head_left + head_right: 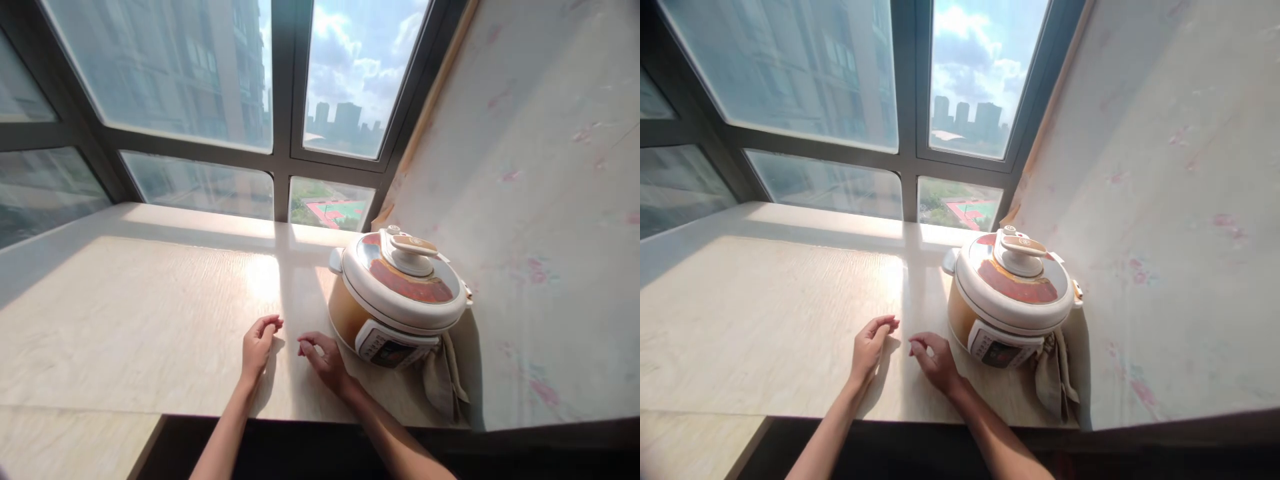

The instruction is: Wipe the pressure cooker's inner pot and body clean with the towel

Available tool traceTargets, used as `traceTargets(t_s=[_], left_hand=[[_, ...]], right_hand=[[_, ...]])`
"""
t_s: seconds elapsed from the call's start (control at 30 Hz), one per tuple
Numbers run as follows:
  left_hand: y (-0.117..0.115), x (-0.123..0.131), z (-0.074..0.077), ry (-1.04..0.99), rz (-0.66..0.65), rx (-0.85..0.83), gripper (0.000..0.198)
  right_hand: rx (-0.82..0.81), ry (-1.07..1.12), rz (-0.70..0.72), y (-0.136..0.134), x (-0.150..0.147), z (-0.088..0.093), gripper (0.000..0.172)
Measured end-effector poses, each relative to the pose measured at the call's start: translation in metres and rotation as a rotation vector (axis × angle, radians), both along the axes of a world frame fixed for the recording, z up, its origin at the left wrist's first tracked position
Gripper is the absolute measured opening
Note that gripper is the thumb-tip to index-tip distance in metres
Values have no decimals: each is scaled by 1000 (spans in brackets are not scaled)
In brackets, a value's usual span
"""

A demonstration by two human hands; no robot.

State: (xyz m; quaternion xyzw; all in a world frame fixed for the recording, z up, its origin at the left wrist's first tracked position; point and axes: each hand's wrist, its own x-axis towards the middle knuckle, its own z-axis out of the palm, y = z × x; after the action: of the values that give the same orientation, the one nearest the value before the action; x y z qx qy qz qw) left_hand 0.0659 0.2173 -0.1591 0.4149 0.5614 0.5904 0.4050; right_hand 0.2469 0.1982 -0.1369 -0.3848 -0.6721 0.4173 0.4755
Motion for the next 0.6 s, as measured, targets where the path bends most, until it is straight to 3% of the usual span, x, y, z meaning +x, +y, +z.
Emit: traceTargets(t_s=[0.13,0.27,0.47,0.6], left_hand=[[-4,1,3,-27,11,12,35],[-2,5,5,18,-1,-11,34],[-6,4,2,114,-9,-24,36],[-11,4,-7,391,53,47,40]], right_hand=[[-239,91,74,41,-21,-14,31],[-343,262,-108,53,-25,-18,37],[-171,-52,-31,32,-21,-17,27],[-26,-240,-41,22,-25,-20,23]])
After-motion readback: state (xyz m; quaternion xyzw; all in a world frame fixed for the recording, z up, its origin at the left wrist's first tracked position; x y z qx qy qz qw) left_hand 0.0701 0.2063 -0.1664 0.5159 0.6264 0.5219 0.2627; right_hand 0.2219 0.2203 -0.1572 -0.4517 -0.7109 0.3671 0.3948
